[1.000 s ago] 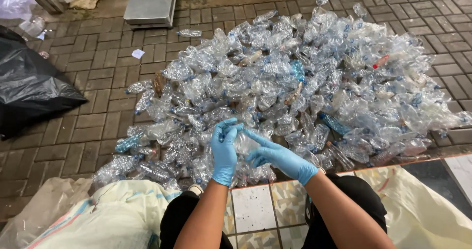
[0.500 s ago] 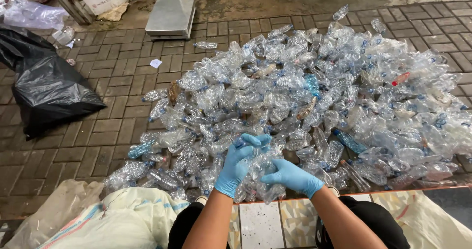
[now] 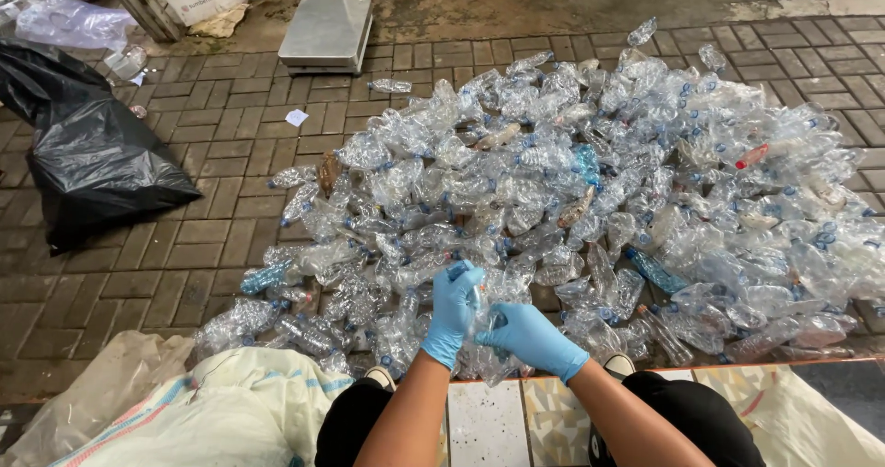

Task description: The person sits on a tiled floor and repeatedly picks up empty plastic water bottles from a large pile. They crush each bottle by hand and place it into a large white sack. The person wears blue gloves and black sneakers with blue laces.

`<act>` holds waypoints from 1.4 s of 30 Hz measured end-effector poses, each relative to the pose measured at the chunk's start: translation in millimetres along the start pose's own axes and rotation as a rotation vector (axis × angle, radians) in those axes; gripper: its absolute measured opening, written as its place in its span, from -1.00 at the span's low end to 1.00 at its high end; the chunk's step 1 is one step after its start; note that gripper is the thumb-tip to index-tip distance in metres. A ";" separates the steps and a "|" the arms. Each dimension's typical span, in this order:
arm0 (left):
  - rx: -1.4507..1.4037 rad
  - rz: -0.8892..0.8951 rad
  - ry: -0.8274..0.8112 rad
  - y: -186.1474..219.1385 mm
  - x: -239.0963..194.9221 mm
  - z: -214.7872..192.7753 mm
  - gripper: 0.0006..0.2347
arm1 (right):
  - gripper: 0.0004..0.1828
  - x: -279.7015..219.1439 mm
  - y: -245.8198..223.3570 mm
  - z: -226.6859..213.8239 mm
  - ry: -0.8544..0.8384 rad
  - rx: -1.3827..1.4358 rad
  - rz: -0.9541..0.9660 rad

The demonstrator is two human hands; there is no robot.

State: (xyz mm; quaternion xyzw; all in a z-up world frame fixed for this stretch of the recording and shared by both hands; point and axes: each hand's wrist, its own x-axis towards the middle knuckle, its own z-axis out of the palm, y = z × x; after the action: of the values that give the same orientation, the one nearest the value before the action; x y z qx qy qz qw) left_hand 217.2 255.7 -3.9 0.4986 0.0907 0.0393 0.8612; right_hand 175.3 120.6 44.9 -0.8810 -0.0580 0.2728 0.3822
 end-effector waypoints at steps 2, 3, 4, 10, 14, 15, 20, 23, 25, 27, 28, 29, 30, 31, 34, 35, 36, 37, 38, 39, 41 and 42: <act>0.022 -0.012 -0.030 27.2 -5.3 14.0 -0.78 | -0.39 -1.6 -1.5 -6.4 0.038 0.100 0.055; 0.043 -0.027 -0.050 40.5 -9.5 19.3 -0.76 | -0.23 -2.9 -2.2 -8.0 0.066 0.199 0.112; 0.043 -0.028 -0.052 48.5 -13.6 24.0 -0.76 | -0.23 -0.1 4.5 -8.3 0.067 0.200 0.112; -0.053 -0.069 -0.107 29.8 -7.7 10.1 -0.80 | -0.35 -13.1 -8.8 -8.6 0.282 -0.059 0.131; -0.368 -0.049 -0.274 58.2 -14.6 8.0 -0.80 | -0.12 -50.0 -50.5 -28.6 0.080 0.595 0.020; -0.461 0.003 -0.356 62.7 -8.3 5.4 -0.77 | -0.07 -50.6 -51.9 -39.1 -0.031 0.839 -0.022; -0.468 -0.015 -0.506 47.8 -17.1 3.4 -0.69 | -0.04 11.7 68.5 25.3 -0.518 1.302 -0.268; -0.454 -0.124 -0.333 42.1 -9.6 5.1 -0.85 | -0.13 29.8 85.9 34.9 -0.556 1.273 -0.346; -0.415 -0.176 -0.210 40.1 -9.7 11.6 -0.90 | -0.24 23.2 57.3 22.5 -0.519 1.216 -0.289; -0.001 -0.119 0.022 53.2 -21.8 33.2 -0.89 | -0.64 8.3 4.7 0.8 -0.176 0.519 -0.219; 0.000 -0.121 0.028 41.2 -17.1 25.2 -0.89 | -0.64 13.0 8.5 6.2 -0.182 0.520 -0.217; 0.156 -0.123 0.113 29.2 -12.6 17.4 -0.89 | -0.57 17.0 12.4 12.1 -0.038 0.184 -0.155; 0.313 -0.125 0.198 17.2 -8.1 9.7 -0.88 | -0.47 21.0 16.3 17.8 0.104 -0.153 -0.090; 0.314 -0.126 0.200 16.2 -9.5 11.9 -0.88 | -0.47 32.1 31.4 28.2 0.102 -0.152 -0.090; 0.290 -0.131 0.339 19.1 -14.0 19.7 -0.89 | -0.51 50.4 56.4 50.5 0.304 -0.493 0.022; 0.253 -0.118 0.332 24.0 -16.5 23.2 -0.90 | -0.58 45.7 51.3 51.8 0.365 -0.519 0.037; 0.216 -0.105 0.325 29.1 -18.8 26.5 -0.90 | -0.64 41.3 46.0 53.2 0.426 -0.544 0.051; 0.216 -0.107 0.325 24.4 -15.4 21.4 -0.90 | -0.64 35.4 39.3 51.8 0.425 -0.544 0.052; 0.183 -0.081 0.283 19.9 -12.0 16.4 -0.95 | -0.59 29.5 32.3 50.2 0.413 -0.519 0.025; 0.151 -0.050 0.236 17.0 -6.2 12.6 -0.96 | -0.53 25.4 24.1 46.9 0.407 -0.493 -0.005; 0.141 -0.010 0.128 34.0 -8.5 10.3 -0.87 | -0.25 1.3 -3.1 27.8 0.195 -0.151 -0.061; 0.130 0.028 0.023 42.7 -8.0 9.7 -0.77 | 0.10 -9.8 -16.7 17.6 -0.023 0.188 -0.119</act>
State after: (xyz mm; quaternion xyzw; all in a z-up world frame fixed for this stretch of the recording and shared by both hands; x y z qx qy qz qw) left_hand 212.2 267.5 38.7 0.5542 0.0959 0.0508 0.8253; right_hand 159.6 140.6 51.2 -0.8329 -0.0888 0.2641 0.4781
